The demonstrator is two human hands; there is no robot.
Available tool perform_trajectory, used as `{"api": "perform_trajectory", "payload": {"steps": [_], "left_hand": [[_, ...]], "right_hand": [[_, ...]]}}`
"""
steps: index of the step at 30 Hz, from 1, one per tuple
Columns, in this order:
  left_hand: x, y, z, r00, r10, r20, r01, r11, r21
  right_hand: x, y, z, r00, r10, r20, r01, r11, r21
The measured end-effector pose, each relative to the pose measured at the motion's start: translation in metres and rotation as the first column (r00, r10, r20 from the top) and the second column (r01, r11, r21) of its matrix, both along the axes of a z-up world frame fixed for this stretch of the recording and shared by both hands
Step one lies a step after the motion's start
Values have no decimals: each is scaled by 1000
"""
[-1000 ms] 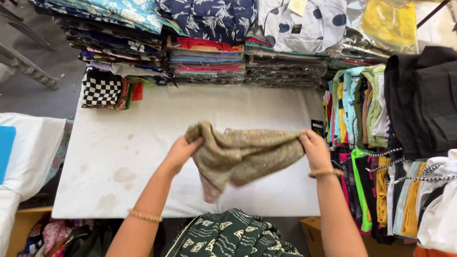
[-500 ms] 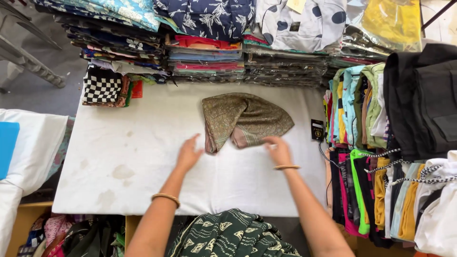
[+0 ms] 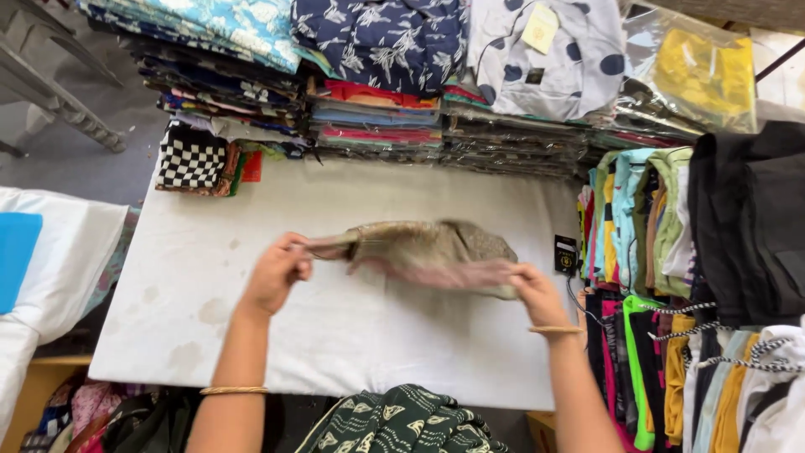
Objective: The person folds several pieces of patterned fabric on a white table. They unfold each item, smooth it out, and fold it into a compact rectangle before stacking it with the others. The items include a checkered cloth, a brown patterned cloth, a dark green floral cloth, a red patterned cloth, a pink patterned cloth, and a green paisley cloth.
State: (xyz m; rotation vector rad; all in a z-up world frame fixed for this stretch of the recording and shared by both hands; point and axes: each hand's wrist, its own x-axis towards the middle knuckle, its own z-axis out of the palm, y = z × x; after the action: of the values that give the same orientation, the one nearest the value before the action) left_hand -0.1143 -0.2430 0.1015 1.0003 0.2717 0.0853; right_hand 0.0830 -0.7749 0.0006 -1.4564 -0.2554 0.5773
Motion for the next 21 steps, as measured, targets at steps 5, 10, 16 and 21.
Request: {"api": "perform_trajectory", "payload": {"steps": [5,10,16,21], "left_hand": [[18,26,58,972,175,159,-151,977,-149],[82,-21,84,863,502,58,-487,797,358],[90,-160,158,917,-352,185,46,556,830],[89,-161,195,982,-152,115,-27,488,873]], "right_hand": [[16,10,116,976,-170,-138,212,893,397],[25,73,193,950,-310,47,276,898,344],[-23,164,233,912,-5,410,83,982,-173],[-49,205,254,947,-35,320,-16,988,155]]}}
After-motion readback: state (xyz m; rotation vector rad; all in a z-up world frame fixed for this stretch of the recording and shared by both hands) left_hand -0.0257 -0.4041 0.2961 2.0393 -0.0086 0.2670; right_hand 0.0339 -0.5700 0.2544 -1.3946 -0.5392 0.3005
